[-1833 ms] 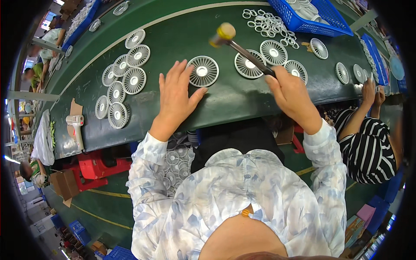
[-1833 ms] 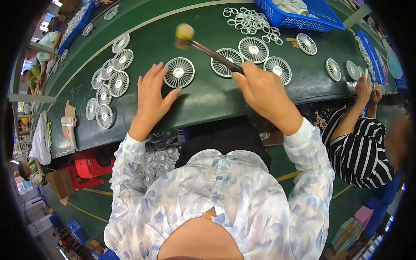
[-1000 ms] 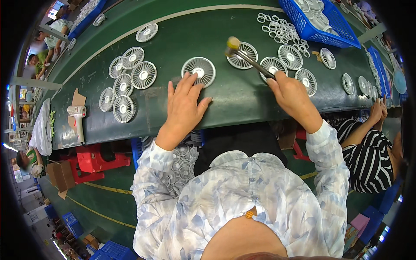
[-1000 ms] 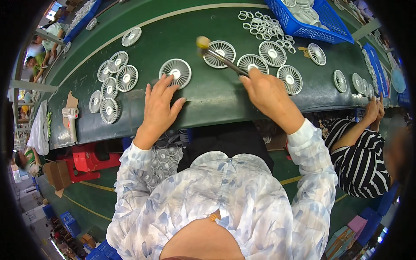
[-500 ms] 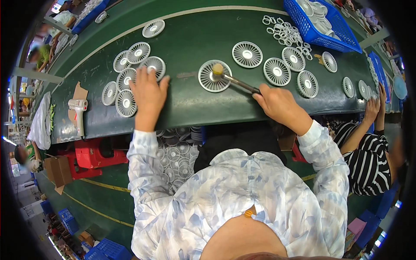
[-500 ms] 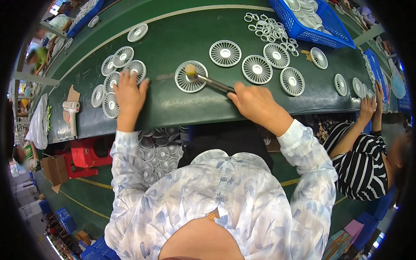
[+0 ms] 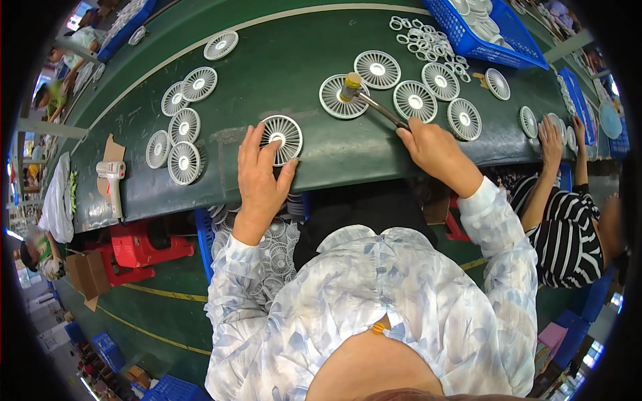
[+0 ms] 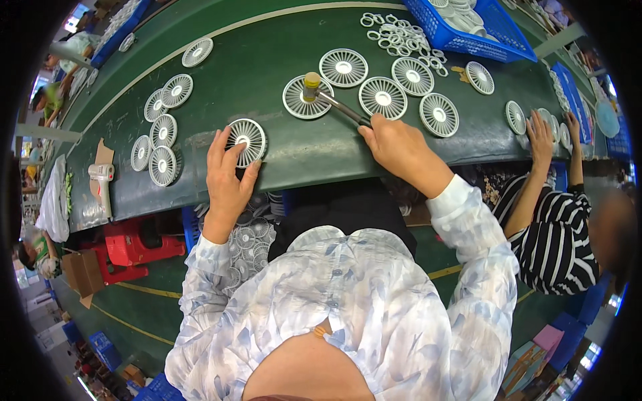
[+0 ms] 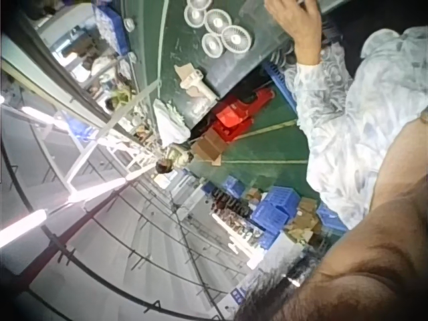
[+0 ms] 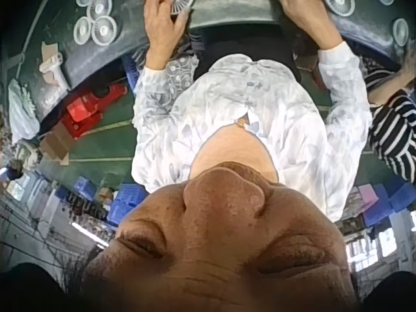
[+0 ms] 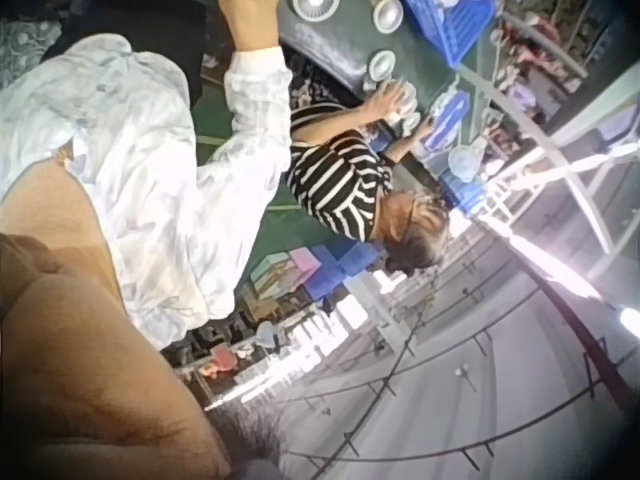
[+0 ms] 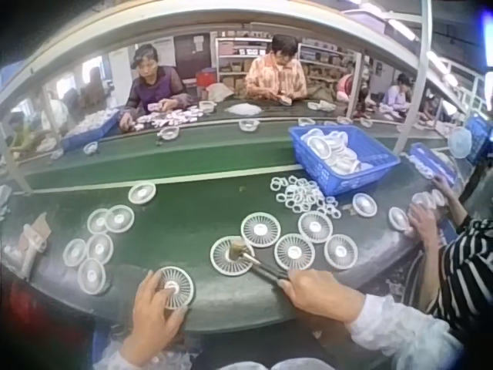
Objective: The person assembles circular fan grilles by inserting plastic rings into their centers by hand, then secures the inserts by tapping them with a small mallet.
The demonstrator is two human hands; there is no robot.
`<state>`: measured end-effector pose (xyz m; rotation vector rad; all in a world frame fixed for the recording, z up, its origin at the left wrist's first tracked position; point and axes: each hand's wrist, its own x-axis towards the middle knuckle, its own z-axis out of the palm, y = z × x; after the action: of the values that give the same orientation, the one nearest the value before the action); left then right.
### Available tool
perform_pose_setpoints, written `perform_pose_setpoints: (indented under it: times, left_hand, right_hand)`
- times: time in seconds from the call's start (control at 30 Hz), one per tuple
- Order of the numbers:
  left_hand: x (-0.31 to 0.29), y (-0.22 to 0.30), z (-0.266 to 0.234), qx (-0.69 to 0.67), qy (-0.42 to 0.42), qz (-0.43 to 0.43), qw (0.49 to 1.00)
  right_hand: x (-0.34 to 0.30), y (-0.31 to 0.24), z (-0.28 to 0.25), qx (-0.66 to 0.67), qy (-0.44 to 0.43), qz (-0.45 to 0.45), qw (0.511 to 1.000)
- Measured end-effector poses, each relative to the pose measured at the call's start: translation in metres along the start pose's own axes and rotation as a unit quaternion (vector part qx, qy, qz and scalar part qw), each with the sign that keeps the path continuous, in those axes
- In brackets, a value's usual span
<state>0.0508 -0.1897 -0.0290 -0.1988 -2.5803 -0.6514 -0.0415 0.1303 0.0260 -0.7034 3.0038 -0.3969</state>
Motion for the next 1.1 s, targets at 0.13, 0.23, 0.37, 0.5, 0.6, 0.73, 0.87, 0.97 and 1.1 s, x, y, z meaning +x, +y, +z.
perform_pose_setpoints:
  times: [0.13,0.23,0.37,0.5,0.6,0.73,0.87,0.97,1.1]
  left_hand:
    - [-0.001,0.004,0.000,-0.024,0.007,0.005,1.000]
    - [0.000,0.014,0.002,-0.060,-0.026,0.033,0.997]
    - [-0.002,0.010,0.004,-0.092,-0.004,0.009,0.996]
    - [-0.006,0.013,-0.001,-0.087,0.008,-0.043,0.995]
    - [-0.012,0.011,-0.005,-0.098,0.044,-0.037,0.994]
    - [-0.015,-0.018,-0.040,0.066,0.141,-0.008,0.988]
    - [-0.035,-0.066,-0.060,0.286,0.176,-0.118,0.935]
    - [-0.056,-0.069,-0.044,0.205,0.129,-0.116,0.963]
    - [-0.050,-0.027,-0.027,0.051,0.112,-0.096,0.988]
  right_hand:
    - [0.004,0.003,-0.011,0.031,-0.040,-0.016,0.999]
    - [0.008,0.001,-0.017,0.184,-0.018,0.002,0.983]
    - [0.004,-0.030,-0.032,0.216,0.027,-0.063,0.974]
    - [-0.007,-0.047,-0.015,0.200,0.068,-0.168,0.963]
    - [-0.009,-0.047,0.011,0.106,0.005,-0.183,0.977]
    - [-0.009,-0.051,0.005,0.068,-0.044,-0.164,0.983]
    - [-0.010,-0.055,0.011,0.111,-0.013,-0.163,0.980]
    - [-0.011,-0.047,0.015,0.051,-0.049,-0.158,0.985]
    - [-0.015,-0.027,0.003,0.022,-0.065,-0.081,0.994]
